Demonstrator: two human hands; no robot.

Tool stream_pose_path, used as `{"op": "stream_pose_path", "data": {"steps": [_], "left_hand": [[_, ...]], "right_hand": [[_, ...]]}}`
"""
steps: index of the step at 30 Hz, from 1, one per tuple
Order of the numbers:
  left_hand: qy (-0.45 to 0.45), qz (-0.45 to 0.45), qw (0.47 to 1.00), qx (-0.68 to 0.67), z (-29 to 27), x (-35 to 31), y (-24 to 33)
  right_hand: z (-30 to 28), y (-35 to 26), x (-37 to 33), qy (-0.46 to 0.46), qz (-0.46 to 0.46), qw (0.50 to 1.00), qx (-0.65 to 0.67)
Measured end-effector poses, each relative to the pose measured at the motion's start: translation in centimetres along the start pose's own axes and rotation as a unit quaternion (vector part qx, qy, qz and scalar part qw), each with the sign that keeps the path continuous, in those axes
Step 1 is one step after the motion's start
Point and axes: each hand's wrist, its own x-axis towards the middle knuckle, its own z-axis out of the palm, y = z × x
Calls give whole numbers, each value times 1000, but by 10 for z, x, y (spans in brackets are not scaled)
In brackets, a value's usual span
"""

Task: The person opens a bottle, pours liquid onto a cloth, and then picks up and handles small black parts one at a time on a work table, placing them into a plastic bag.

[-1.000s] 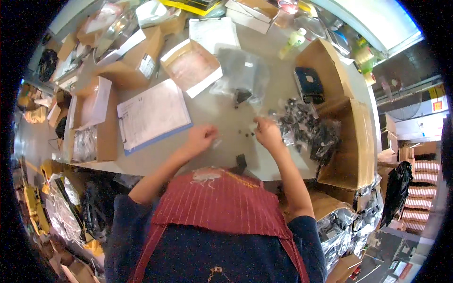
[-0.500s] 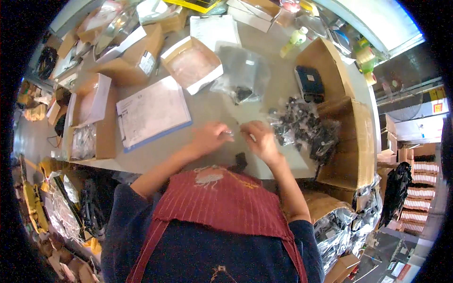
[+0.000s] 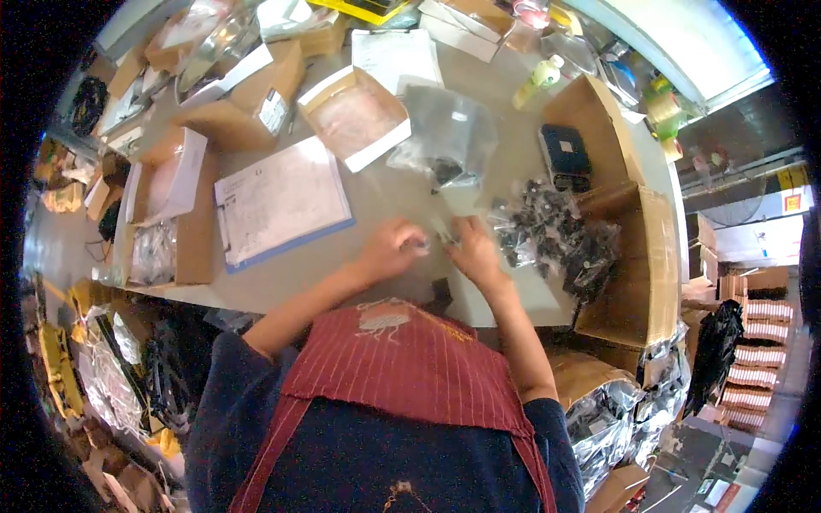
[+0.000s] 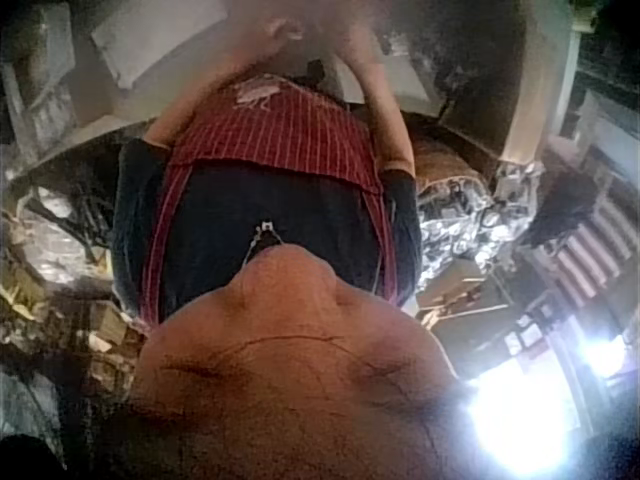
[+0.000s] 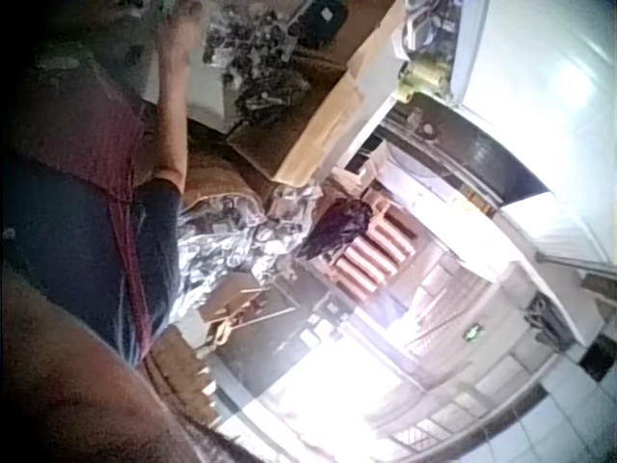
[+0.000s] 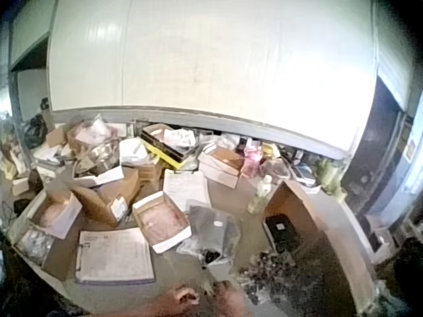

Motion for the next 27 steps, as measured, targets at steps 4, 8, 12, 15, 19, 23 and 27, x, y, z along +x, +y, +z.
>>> {"op": "stream_pose_path", "data": {"steps": [4,8,12,15,19,23,27], "left_hand": [[-5,-29,1000,-6,0,-2,2],[-36,-133,990,-37,11,-11,-14],[-51,-156,983,-82,5,-11,-13],[-67,-228,963,-131,4,-6,-15],[-58,-213,947,-234,5,-5,-15],[-61,-192,962,-186,9,-5,-21],[-47,-210,947,-238,12,-3,-23]], "right_hand": [[26,15,-1,-14,-50,999,-13],[29,16,6,-51,-68,996,15],[-6,-27,10,-20,-47,980,192],[-28,-56,11,-14,-97,968,231],[-24,-61,8,-31,-165,953,250],[-21,-56,6,-20,-186,958,217],[-20,-39,25,45,-105,967,227]]}}
